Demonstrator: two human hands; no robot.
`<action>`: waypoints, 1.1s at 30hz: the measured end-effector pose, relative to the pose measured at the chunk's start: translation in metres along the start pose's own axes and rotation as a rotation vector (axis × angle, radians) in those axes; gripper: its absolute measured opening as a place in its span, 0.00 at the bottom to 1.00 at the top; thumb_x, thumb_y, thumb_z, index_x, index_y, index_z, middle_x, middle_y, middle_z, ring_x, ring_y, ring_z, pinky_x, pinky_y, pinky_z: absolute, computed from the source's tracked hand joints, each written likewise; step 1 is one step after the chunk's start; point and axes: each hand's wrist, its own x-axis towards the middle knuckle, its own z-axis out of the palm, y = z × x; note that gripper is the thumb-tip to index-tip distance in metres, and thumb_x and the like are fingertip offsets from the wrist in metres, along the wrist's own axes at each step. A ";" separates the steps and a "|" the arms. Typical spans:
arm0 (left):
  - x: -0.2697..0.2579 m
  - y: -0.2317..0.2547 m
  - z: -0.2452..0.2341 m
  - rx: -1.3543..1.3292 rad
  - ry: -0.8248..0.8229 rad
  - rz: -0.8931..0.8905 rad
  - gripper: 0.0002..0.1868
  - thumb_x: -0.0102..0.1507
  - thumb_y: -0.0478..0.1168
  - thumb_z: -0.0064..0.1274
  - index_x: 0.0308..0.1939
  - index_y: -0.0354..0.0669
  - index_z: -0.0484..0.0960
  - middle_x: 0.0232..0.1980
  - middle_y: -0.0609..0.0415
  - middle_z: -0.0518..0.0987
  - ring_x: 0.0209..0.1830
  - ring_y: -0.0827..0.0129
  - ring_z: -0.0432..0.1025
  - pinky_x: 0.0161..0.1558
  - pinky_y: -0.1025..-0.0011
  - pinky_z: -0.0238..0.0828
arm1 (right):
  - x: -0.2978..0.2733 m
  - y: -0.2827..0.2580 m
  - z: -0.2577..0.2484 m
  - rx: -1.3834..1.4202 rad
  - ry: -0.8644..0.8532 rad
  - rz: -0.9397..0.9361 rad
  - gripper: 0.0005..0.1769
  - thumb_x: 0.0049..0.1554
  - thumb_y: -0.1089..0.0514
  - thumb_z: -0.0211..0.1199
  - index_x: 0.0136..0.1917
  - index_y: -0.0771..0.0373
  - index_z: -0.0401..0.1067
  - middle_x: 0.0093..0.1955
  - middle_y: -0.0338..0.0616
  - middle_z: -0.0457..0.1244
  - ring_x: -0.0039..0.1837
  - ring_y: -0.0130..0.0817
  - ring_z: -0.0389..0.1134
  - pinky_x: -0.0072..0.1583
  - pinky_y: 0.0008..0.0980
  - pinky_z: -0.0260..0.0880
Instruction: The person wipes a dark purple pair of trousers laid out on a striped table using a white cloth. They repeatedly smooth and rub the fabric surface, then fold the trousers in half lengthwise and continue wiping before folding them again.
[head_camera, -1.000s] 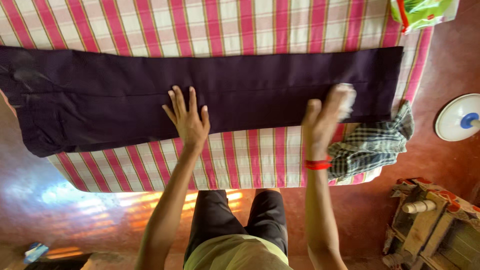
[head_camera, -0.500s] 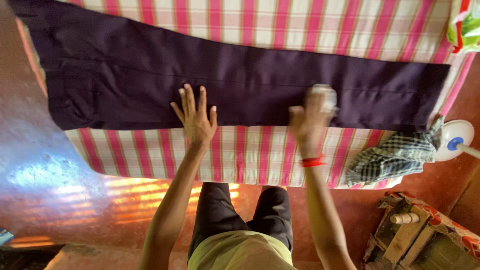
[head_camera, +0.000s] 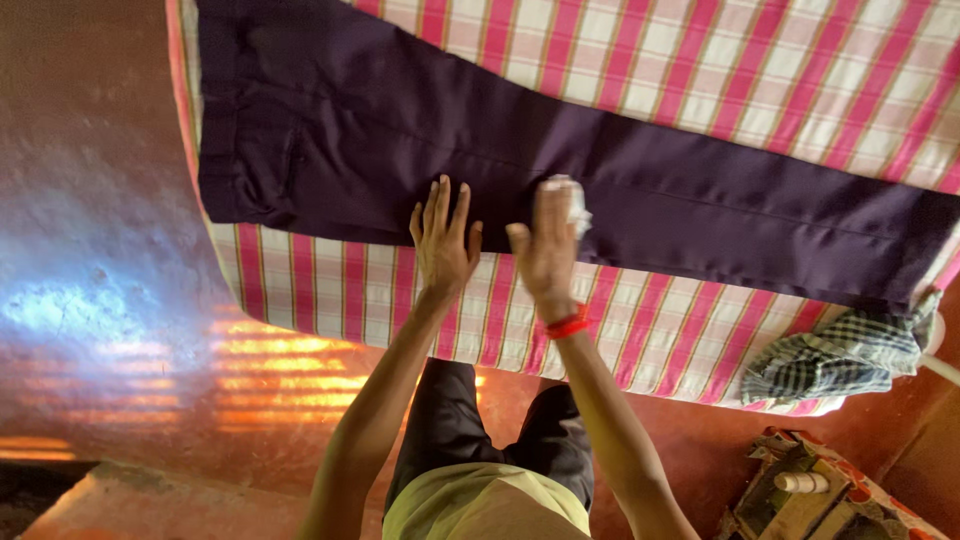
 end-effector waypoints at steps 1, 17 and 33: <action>0.000 -0.006 -0.006 -0.052 -0.002 -0.010 0.30 0.72 0.47 0.46 0.77 0.45 0.61 0.81 0.44 0.55 0.81 0.51 0.52 0.77 0.47 0.46 | 0.002 -0.005 0.002 -0.012 -0.043 0.011 0.41 0.63 0.42 0.55 0.78 0.71 0.51 0.81 0.63 0.44 0.83 0.56 0.41 0.78 0.55 0.41; -0.027 -0.106 -0.051 0.068 0.394 -0.033 0.29 0.63 0.33 0.49 0.69 0.46 0.70 0.75 0.45 0.63 0.78 0.55 0.54 0.76 0.43 0.45 | 0.003 -0.121 0.107 0.045 -0.062 -0.140 0.33 0.68 0.47 0.50 0.80 0.65 0.52 0.83 0.55 0.43 0.85 0.46 0.41 0.78 0.52 0.51; -0.011 -0.154 -0.071 -1.057 0.462 -0.951 0.18 0.64 0.51 0.50 0.55 0.50 0.75 0.53 0.53 0.76 0.42 0.67 0.61 0.42 0.67 0.52 | -0.103 0.147 -0.051 0.393 0.451 0.376 0.16 0.59 0.61 0.47 0.54 0.65 0.74 0.51 0.44 0.66 0.52 0.39 0.65 0.53 0.39 0.66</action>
